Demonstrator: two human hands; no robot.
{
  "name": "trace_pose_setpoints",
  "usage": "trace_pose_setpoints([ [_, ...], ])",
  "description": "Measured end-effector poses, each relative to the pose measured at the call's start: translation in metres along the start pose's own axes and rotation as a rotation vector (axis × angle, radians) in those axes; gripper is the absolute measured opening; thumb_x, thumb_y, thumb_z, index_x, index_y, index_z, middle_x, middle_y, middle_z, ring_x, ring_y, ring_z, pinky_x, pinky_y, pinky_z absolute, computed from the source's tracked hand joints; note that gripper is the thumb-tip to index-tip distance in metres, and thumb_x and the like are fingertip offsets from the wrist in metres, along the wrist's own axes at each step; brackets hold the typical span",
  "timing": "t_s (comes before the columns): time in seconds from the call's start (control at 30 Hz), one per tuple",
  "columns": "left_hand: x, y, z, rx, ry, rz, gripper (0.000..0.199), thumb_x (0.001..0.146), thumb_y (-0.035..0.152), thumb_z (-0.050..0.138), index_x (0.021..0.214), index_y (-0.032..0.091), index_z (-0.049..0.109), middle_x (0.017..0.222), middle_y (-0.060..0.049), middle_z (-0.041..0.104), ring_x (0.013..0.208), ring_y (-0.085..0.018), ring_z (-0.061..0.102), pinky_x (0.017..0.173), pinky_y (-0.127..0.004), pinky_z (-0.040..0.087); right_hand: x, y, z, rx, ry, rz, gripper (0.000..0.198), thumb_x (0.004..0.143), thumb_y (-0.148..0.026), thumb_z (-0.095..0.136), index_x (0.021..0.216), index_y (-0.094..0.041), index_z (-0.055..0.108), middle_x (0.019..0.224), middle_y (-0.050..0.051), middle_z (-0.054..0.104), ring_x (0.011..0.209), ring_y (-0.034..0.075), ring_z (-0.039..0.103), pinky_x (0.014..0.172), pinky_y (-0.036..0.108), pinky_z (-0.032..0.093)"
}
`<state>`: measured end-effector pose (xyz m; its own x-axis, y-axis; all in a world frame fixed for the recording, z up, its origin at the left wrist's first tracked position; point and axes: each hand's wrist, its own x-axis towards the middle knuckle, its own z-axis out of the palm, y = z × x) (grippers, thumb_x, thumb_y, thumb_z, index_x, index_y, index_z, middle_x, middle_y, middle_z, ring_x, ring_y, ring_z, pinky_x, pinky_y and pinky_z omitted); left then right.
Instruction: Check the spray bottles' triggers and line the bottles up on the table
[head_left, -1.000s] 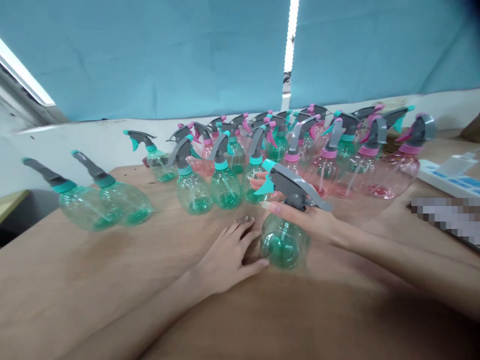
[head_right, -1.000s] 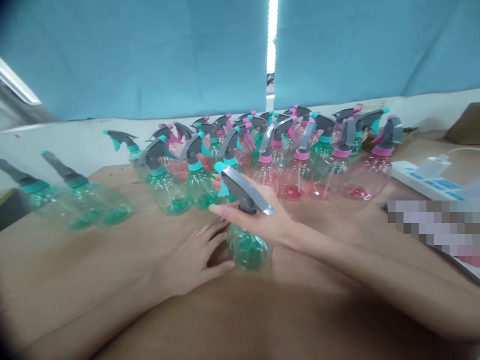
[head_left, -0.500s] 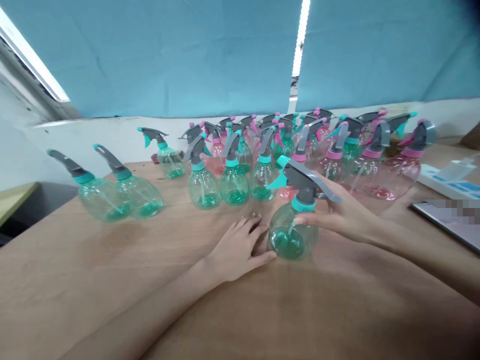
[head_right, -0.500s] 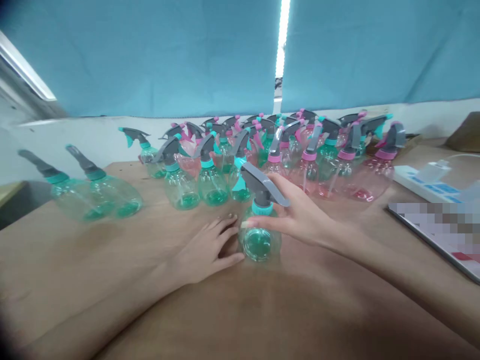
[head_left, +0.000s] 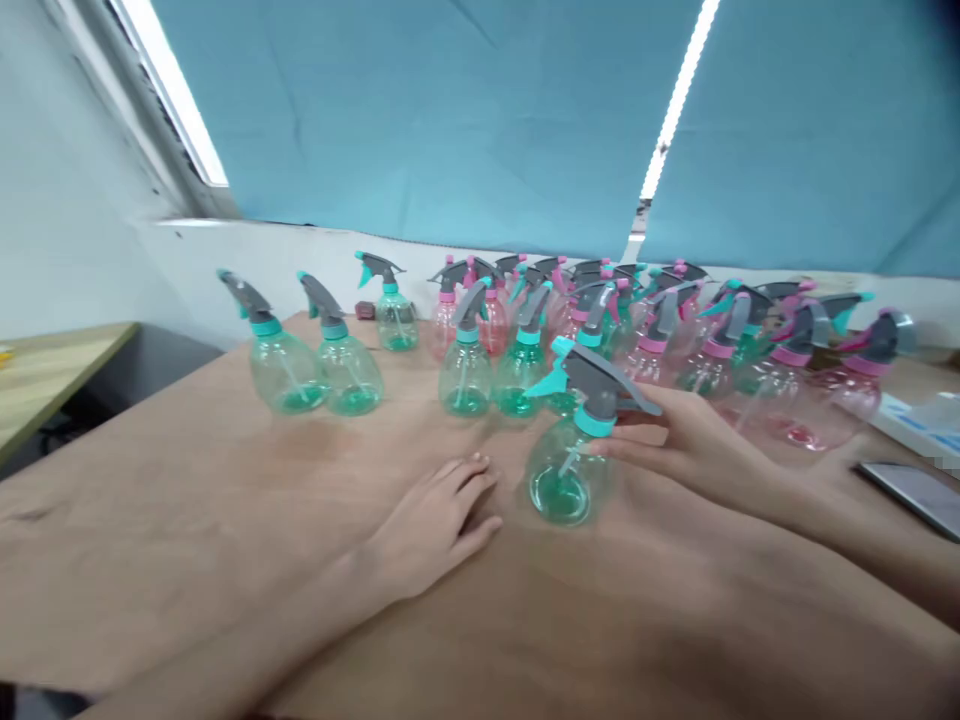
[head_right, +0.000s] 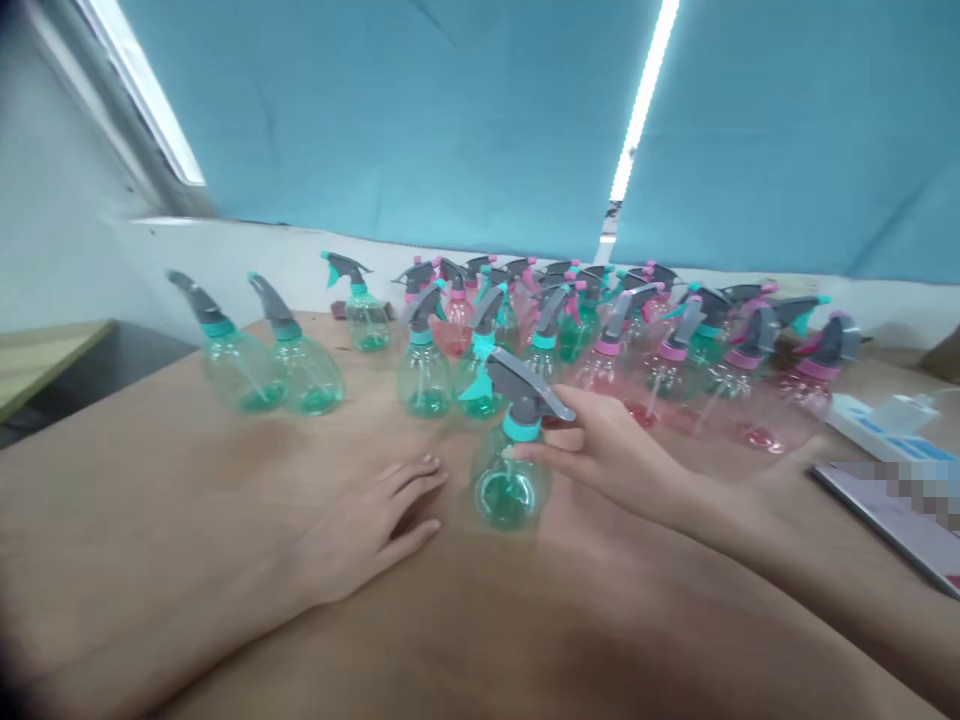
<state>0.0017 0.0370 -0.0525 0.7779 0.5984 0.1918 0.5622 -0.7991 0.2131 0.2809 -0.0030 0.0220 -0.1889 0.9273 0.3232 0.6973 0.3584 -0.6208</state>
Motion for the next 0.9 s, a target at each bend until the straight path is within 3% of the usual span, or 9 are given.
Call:
trace_pose_setpoints([
  [0.2, -0.063, -0.046, -0.022, -0.031, 0.132, -0.226, 0.034, 0.095, 0.038, 0.047, 0.125, 0.022, 0.049, 0.13, -0.007, 0.054, 0.121, -0.026, 0.05, 0.102, -0.045, 0.039, 0.051, -0.049, 0.06, 0.118, -0.062, -0.159, 0.029, 0.079, -0.043, 0.067, 0.099, -0.022, 0.063, 0.1, 0.004, 0.07, 0.091, 0.022, 0.067, 0.079, 0.036, 0.053],
  [0.4, -0.085, -0.059, -0.029, -0.09, 0.203, -0.289, 0.025, 0.096, 0.032, 0.044, 0.119, 0.024, 0.048, 0.121, -0.006, 0.055, 0.112, -0.024, 0.055, 0.097, -0.042, 0.043, 0.108, -0.075, 0.104, 0.062, -0.022, -0.229, 0.032, 0.079, -0.037, 0.068, 0.101, -0.015, 0.061, 0.092, 0.008, 0.071, 0.085, 0.022, 0.067, 0.074, 0.035, 0.051],
  [0.6, -0.083, -0.056, -0.025, -0.095, 0.218, -0.283, 0.022, 0.095, 0.029, 0.044, 0.115, 0.024, 0.051, 0.117, -0.005, 0.056, 0.106, -0.024, 0.058, 0.092, -0.041, 0.047, 0.143, -0.069, 0.124, 0.016, 0.065, -0.184, 0.032, 0.079, -0.036, 0.067, 0.101, -0.014, 0.059, 0.085, 0.009, 0.071, 0.079, 0.024, 0.066, 0.069, 0.037, 0.049],
  [0.9, -0.082, -0.06, -0.019, -0.084, 0.226, -0.244, 0.021, 0.095, 0.026, 0.044, 0.114, 0.024, 0.052, 0.12, -0.006, 0.056, 0.113, -0.024, 0.055, 0.097, -0.043, 0.045, 0.163, -0.067, 0.138, -0.004, 0.125, -0.168, 0.027, 0.082, -0.029, 0.064, 0.103, -0.011, 0.062, 0.093, 0.012, 0.071, 0.088, 0.025, 0.066, 0.077, 0.038, 0.048],
])
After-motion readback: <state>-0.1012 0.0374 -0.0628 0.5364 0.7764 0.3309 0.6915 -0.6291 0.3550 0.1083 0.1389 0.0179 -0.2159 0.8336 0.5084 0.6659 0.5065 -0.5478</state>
